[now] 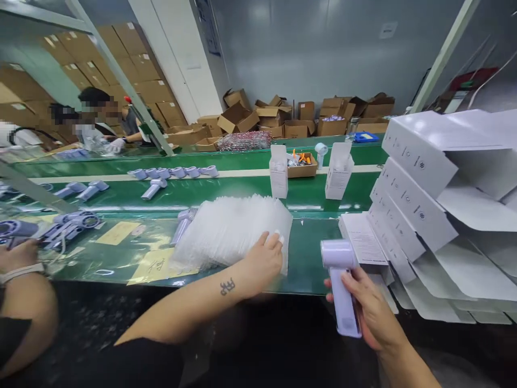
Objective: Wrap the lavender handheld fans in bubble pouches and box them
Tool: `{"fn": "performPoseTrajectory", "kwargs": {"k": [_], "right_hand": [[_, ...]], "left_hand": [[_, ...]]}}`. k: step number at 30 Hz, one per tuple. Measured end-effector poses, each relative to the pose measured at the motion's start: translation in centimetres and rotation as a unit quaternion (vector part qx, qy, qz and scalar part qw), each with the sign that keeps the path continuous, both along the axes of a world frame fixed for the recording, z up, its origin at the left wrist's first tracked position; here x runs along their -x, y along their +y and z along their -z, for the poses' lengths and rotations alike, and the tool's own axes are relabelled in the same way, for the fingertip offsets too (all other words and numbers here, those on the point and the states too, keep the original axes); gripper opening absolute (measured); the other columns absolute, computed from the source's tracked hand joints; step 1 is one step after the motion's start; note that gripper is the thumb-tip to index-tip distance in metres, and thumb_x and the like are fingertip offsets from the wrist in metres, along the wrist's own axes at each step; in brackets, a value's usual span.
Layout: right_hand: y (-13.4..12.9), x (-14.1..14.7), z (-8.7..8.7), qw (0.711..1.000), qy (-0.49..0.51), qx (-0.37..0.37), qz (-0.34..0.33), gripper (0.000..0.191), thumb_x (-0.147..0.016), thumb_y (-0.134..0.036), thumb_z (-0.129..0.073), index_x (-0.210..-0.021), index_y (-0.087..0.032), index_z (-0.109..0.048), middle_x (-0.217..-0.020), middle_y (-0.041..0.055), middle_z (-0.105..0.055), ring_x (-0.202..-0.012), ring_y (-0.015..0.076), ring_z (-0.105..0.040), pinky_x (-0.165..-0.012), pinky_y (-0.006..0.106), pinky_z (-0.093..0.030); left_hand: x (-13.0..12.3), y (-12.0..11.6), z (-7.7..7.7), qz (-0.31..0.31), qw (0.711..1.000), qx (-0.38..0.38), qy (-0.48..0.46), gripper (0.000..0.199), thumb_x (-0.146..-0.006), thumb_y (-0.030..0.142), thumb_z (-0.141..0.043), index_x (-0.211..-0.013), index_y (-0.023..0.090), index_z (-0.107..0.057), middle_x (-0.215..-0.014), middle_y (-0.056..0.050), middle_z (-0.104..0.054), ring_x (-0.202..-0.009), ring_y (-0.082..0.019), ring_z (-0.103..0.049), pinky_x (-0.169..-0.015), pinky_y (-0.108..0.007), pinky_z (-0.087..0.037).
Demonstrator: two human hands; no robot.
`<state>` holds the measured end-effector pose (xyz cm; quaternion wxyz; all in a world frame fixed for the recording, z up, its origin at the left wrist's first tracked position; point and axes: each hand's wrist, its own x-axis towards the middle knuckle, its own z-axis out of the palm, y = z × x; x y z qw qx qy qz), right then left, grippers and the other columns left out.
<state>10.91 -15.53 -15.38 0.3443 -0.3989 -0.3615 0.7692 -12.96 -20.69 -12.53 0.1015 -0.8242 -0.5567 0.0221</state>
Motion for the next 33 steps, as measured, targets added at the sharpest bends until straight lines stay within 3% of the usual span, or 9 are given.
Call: {"fn": "performPoseTrajectory", "kwargs": {"k": [4, 10, 12, 16, 21, 22, 27, 30, 33], "right_hand": [[-1.7, -0.9, 3.6, 0.989, 0.044, 0.108, -0.089, 0.045, -0.073, -0.026, -0.072, -0.114, -0.024, -0.053, -0.090, 0.0036, -0.068, -0.081, 0.0192, -0.066, -0.064, 0.028, -0.056], [-2.2, -0.5, 6.3, 0.952, 0.192, 0.122, -0.204, 0.032, -0.077, -0.029, -0.066, -0.107, -0.020, -0.056, -0.084, 0.0058, -0.068, -0.073, 0.0196, -0.066, -0.059, 0.030, -0.053], [-1.4, 0.2, 5.8, 0.943, 0.217, 0.103, -0.229, 0.034, -0.076, -0.030, -0.067, -0.106, -0.020, -0.055, -0.083, 0.0064, -0.067, -0.072, 0.0201, -0.066, -0.059, 0.030, -0.053], [0.8, 2.2, 4.1, 0.953, 0.207, 0.090, -0.202, 0.036, -0.079, -0.028, -0.064, -0.113, -0.023, -0.051, -0.083, 0.0039, -0.065, -0.073, 0.0192, -0.066, -0.055, 0.027, -0.053], [1.9, 3.5, 3.1, 0.979, 0.104, 0.072, -0.159, 0.040, -0.079, -0.028, -0.065, -0.116, -0.023, -0.048, -0.088, 0.0042, -0.064, -0.071, 0.0201, -0.066, -0.049, 0.028, -0.054], [1.9, 3.4, 3.0, 0.981, 0.086, 0.070, -0.160, 0.040, -0.079, -0.029, -0.065, -0.115, -0.022, -0.048, -0.087, 0.0044, -0.064, -0.071, 0.0203, -0.066, -0.049, 0.028, -0.054], [1.6, 2.5, 2.9, 0.987, 0.078, 0.057, -0.125, 0.038, -0.077, -0.031, -0.068, -0.110, -0.022, -0.051, -0.088, 0.0044, -0.065, -0.073, 0.0214, -0.067, -0.048, 0.029, -0.055], [1.7, 2.4, 2.8, 0.991, 0.080, 0.061, -0.091, 0.038, -0.075, -0.030, -0.070, -0.109, -0.023, -0.052, -0.091, 0.0038, -0.066, -0.074, 0.0217, -0.067, -0.048, 0.028, -0.055], [1.8, 2.9, 2.8, 0.991, 0.083, 0.070, -0.075, 0.036, -0.078, -0.030, -0.067, -0.110, -0.023, -0.051, -0.081, 0.0013, -0.066, -0.063, 0.0181, -0.066, -0.047, 0.027, -0.054]], "left_hand": [[0.1, 1.3, -1.2, -0.024, 0.991, 0.108, 0.074, 0.012, -0.075, 0.008, -0.055, -0.074, 0.011, -0.067, -0.079, -0.015, -0.064, -0.088, -0.028, -0.057, -0.072, -0.037, -0.042], [-0.2, 4.4, -1.0, -0.161, 0.970, 0.140, -0.120, 0.017, -0.077, 0.032, -0.063, -0.079, 0.016, -0.066, -0.077, -0.008, -0.065, -0.073, -0.020, -0.058, -0.060, -0.027, -0.040], [-0.3, 5.0, -0.6, -0.169, 0.940, 0.179, -0.237, 0.022, -0.078, 0.037, -0.061, -0.071, 0.016, -0.066, -0.071, -0.004, -0.065, -0.070, -0.017, -0.057, -0.062, -0.025, -0.040], [-0.7, 5.6, 0.7, -0.149, 0.857, 0.238, -0.432, 0.015, -0.075, 0.014, -0.053, -0.072, 0.015, -0.067, -0.066, 0.002, -0.062, -0.065, -0.011, -0.054, -0.062, -0.020, -0.039], [-1.5, 5.8, 2.5, -0.267, 0.761, 0.099, -0.583, 0.014, -0.077, 0.020, -0.052, -0.076, 0.011, -0.063, -0.062, 0.001, -0.056, -0.059, -0.010, -0.049, -0.058, -0.022, -0.040], [-1.6, 5.6, 2.6, -0.255, 0.764, 0.067, -0.589, 0.015, -0.078, 0.021, -0.051, -0.078, 0.012, -0.062, -0.065, 0.000, -0.057, -0.061, -0.011, -0.051, -0.060, -0.022, -0.041], [-2.0, 3.5, 2.8, -0.068, 0.869, -0.050, -0.487, 0.015, -0.082, 0.017, -0.045, -0.081, 0.016, -0.061, -0.078, -0.004, -0.060, -0.076, -0.014, -0.055, -0.072, -0.028, -0.045], [-2.4, 2.4, 3.5, -0.047, 0.888, -0.094, -0.449, 0.018, -0.084, 0.016, -0.041, -0.082, 0.016, -0.059, -0.075, -0.004, -0.059, -0.073, -0.014, -0.055, -0.069, -0.028, -0.046], [-3.4, 2.1, 5.0, 0.032, 0.918, -0.107, -0.380, 0.016, -0.081, 0.016, -0.043, -0.083, 0.016, -0.059, -0.074, -0.005, -0.058, -0.071, -0.016, -0.053, -0.067, -0.030, -0.046]]}}
